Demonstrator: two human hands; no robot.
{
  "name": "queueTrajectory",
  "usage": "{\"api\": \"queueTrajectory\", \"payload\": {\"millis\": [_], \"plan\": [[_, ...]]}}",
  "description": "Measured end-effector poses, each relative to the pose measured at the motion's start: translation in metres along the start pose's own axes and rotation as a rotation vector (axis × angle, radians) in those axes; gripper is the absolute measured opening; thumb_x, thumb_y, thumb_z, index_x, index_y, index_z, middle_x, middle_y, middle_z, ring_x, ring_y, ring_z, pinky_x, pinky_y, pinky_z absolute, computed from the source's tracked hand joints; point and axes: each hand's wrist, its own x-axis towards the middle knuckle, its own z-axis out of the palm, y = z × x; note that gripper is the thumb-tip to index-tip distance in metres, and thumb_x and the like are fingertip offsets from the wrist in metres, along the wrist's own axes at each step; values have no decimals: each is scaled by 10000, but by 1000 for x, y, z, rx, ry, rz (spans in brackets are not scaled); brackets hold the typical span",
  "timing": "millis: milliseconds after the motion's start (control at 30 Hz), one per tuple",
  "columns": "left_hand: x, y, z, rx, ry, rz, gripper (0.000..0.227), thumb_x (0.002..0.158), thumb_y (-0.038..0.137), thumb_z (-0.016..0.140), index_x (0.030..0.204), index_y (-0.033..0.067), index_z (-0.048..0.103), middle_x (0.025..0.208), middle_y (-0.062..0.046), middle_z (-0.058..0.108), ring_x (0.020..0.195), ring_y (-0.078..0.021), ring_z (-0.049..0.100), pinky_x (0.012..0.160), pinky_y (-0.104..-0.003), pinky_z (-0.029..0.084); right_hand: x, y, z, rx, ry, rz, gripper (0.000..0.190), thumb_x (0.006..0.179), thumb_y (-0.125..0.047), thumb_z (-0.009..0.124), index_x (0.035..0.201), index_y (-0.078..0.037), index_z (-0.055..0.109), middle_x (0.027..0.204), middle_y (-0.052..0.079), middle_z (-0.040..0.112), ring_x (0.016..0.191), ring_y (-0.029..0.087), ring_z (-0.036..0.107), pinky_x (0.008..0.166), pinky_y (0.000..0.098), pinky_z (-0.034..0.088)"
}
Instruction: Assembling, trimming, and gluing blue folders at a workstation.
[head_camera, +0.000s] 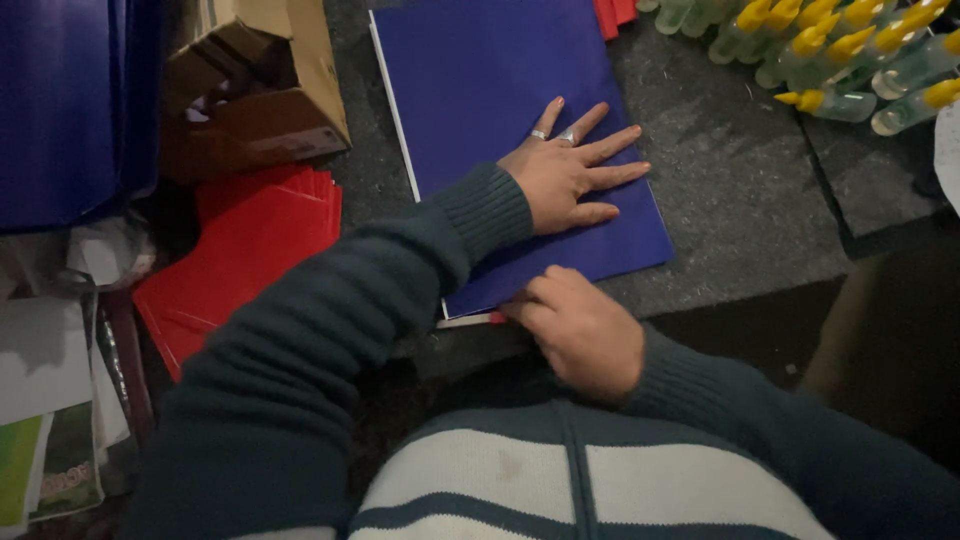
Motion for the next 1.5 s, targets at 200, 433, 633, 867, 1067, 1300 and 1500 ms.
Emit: {"api": "queueTrajectory", "payload": {"millis": [200, 433, 633, 867, 1067, 1300, 1500], "plan": [[-3, -7, 3, -57, 54, 49, 539, 1028, 494, 464, 1537, 320, 446, 1684, -34, 218, 1563, -332, 99, 1187, -708, -16, -43, 39, -60, -52, 126, 27, 389, 735, 6, 731, 1121, -41, 720, 1099, 131, 674, 1014, 298, 647, 851, 389, 540], [-7, -23, 30, -103, 243, 186, 436, 1033, 352, 557, 1440, 204, 602, 1607, -115, 415, 1528, -343, 300, 1212, -667, 124, -88, 140, -99, -414, 405, 282, 263, 912, -55, 753, 1172, -88, 731, 1124, 107, 697, 1089, 340, 640, 939, 436, 519], [-62, -14, -2, -180, 356, 6, 475, 995, 313, 658, 1423, 113, 603, 1515, -133, 527, 1472, -343, 466, 1237, -513, 337, -65, 164, -93, -615, 467, 379, 176, 938, -105, 774, 1097, -50, 724, 1098, 139, 698, 1094, 363, 639, 951, 454, 523], [-106, -41, -17, -324, 530, -793, 937, 902, 375, 770, 1503, -113, 243, 1561, -383, 232, 1434, -491, 292, 1139, -490, 313, 30, 163, -79, -229, 371, 258, 419, 869, -192, 794, 1216, 10, 675, 1144, 211, 708, 1061, 381, 676, 915, 447, 535], [-99, -43, -29, -666, 726, -862, 885, 925, 287, 709, 1567, -58, 206, 1564, -292, 384, 1422, -397, 438, 1139, -423, 406, 84, 184, -70, -33, 307, 460, 516, 863, -193, 795, 1292, 28, 613, 1074, 213, 715, 947, 348, 701, 814, 427, 543], [-101, -97, 26, -989, 1030, -835, 830, 918, 60, 707, 1570, -11, 198, 1576, -207, 381, 1376, -313, 502, 1045, -405, 509, 85, 211, -60, 219, 445, 507, 483, 831, -76, 794, 1278, 22, 640, 960, 104, 714, 792, 170, 682, 726, 303, 546], [-94, -84, 6, -1005, 1222, -656, 738, 970, -29, 597, 1625, 35, 266, 1540, -191, 514, 1375, -288, 554, 1109, -377, 475, 93, 203, -69, 369, 624, 369, 374, 910, 10, 736, 1278, 20, 667, 1002, 67, 703, 900, 122, 669, 812, 262, 545]]}}
